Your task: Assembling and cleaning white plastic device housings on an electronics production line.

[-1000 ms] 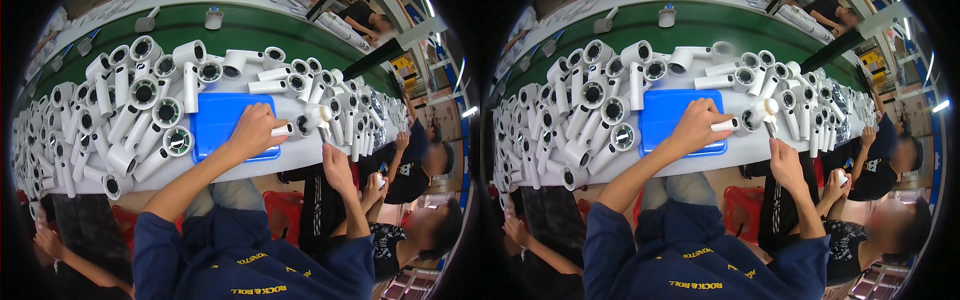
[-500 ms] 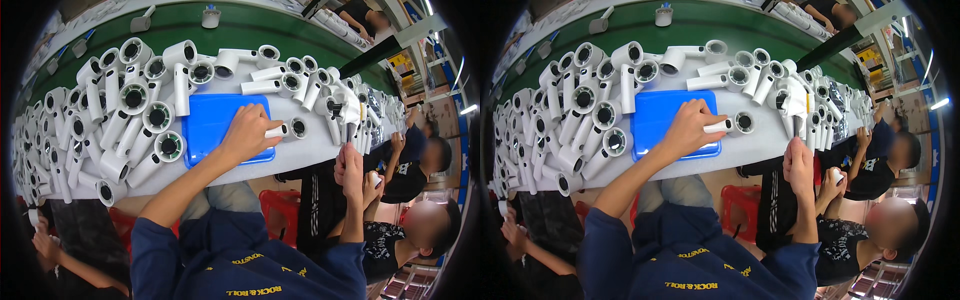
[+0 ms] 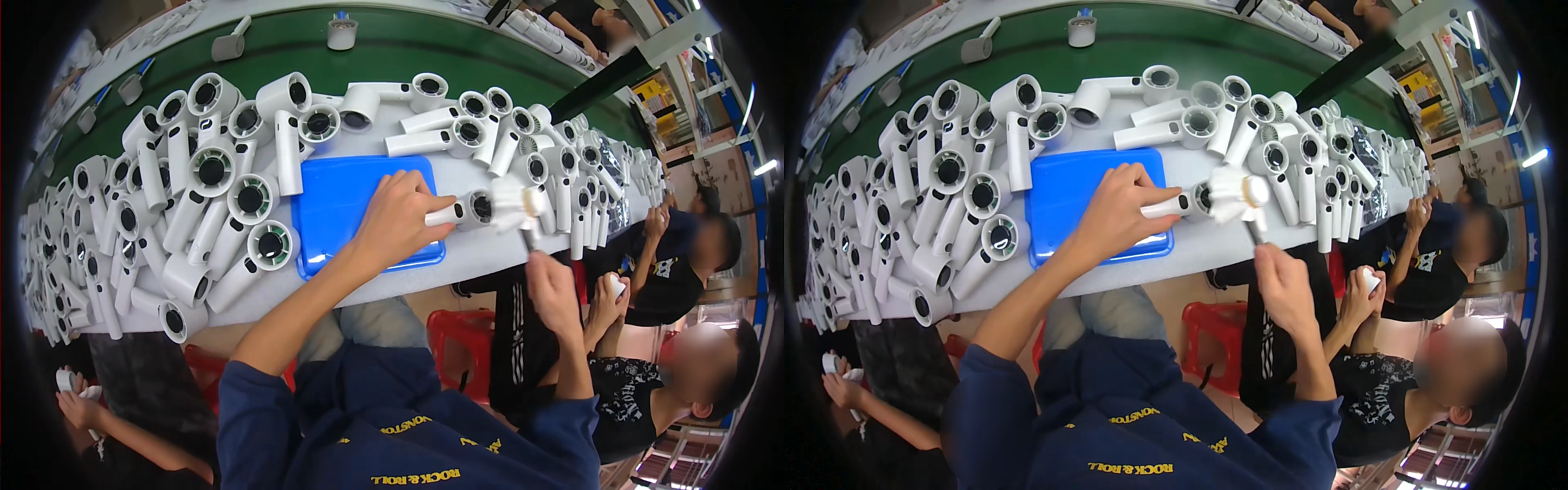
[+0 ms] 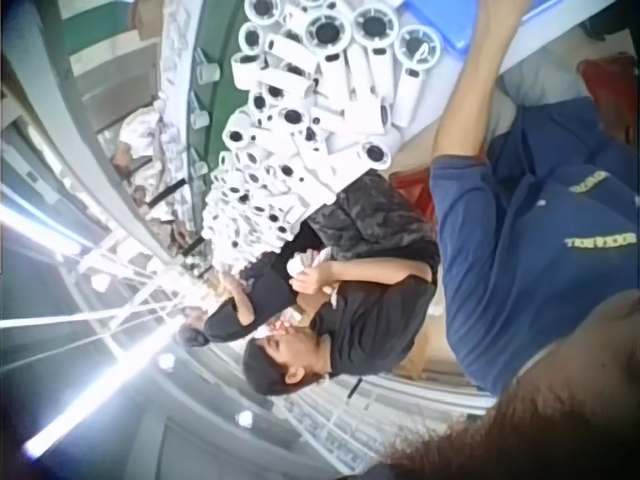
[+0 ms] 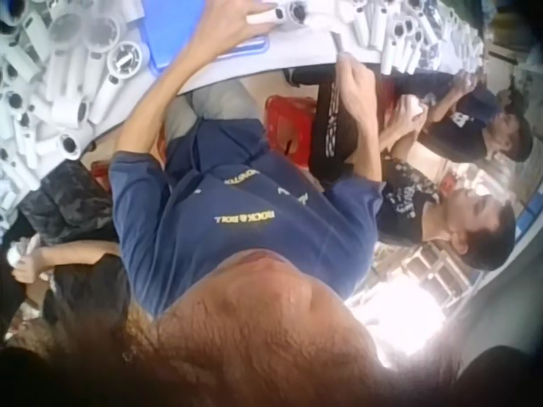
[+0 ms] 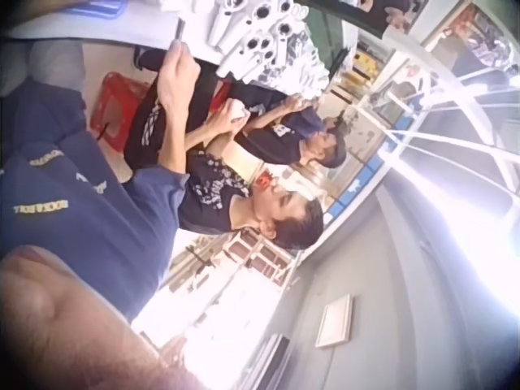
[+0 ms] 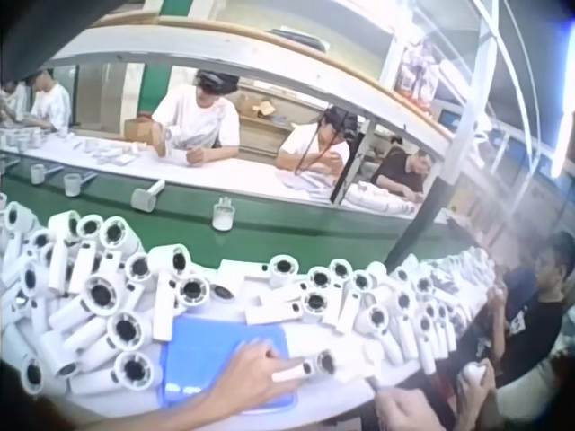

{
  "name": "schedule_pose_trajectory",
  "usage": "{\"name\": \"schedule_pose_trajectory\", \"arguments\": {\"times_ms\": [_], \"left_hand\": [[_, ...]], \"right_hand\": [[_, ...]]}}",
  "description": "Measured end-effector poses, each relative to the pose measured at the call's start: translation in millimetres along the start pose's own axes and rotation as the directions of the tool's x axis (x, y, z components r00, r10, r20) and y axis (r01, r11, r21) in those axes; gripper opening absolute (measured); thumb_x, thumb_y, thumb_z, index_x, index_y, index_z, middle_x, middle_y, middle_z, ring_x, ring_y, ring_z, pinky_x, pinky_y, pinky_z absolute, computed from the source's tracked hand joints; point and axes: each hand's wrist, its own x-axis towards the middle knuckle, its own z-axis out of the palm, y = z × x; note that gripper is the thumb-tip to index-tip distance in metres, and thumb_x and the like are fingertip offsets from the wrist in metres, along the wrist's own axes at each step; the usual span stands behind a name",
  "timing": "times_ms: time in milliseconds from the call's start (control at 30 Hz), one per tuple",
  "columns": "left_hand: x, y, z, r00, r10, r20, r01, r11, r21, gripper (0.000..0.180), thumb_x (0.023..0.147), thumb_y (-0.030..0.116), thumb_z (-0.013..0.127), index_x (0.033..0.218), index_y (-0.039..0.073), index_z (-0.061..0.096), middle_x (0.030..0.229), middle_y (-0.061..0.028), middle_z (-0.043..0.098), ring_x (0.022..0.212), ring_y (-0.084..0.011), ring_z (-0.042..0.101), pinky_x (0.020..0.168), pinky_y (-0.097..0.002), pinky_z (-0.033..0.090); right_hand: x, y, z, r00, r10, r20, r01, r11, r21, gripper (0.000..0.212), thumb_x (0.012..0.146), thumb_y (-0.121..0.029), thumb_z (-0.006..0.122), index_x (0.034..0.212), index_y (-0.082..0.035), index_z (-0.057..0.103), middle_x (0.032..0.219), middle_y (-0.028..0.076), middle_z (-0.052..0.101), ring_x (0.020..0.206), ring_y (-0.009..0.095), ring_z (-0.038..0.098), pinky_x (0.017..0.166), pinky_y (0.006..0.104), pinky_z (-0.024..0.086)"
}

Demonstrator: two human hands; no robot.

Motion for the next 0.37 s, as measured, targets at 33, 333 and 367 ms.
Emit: {"name": "schedule_pose_trajectory", "arguments": {"times_ms": [33,333,367], "left_hand": [[-1.8,-0.5,-0.1,1.0,0.002,-0.006,-0.002,1.0,-0.013,0.04,0.073,0.024,0.084,0.111,0.013,0.081,0.08,-0.0054,0.054,0.084,-0.0229,0.053,0.08,-0.0358,0.042],[-0.8,5.0,0.0,0.991,0.129,0.02,-0.131,0.982,0.139,0.043,0.077,0.025,0.082,0.118,0.013,0.076,0.09,-0.0066,0.057,0.086,-0.0243,0.055,0.079,-0.037,0.043],[1.5,6.6,-2.1,0.99,0.13,0.053,-0.136,0.978,0.158,0.045,0.078,0.026,0.082,0.12,0.013,0.076,0.091,-0.0069,0.057,0.088,-0.0247,0.055,0.079,-0.038,0.043]], "right_hand": [[-0.7,6.0,-0.6,0.998,0.007,-0.064,0.0,0.994,0.107,0.043,0.109,-0.025,0.044,0.076,0.001,0.05,0.055,0.001,0.044,0.053,0.007,0.042,0.048,0.032,0.034],[-1.9,22.1,13.0,0.99,0.138,0.025,-0.132,0.855,0.501,0.045,0.11,-0.04,0.043,0.078,-0.009,0.05,0.051,-0.006,0.036,0.038,0.004,0.027,0.036,0.0215,0.017],[-3.9,16.4,8.4,0.989,0.145,0.024,-0.133,0.813,0.567,0.044,0.11,-0.038,0.043,0.079,-0.007,0.051,0.056,-0.005,0.04,0.043,0.005,0.033,0.04,0.0229,0.023]]}}
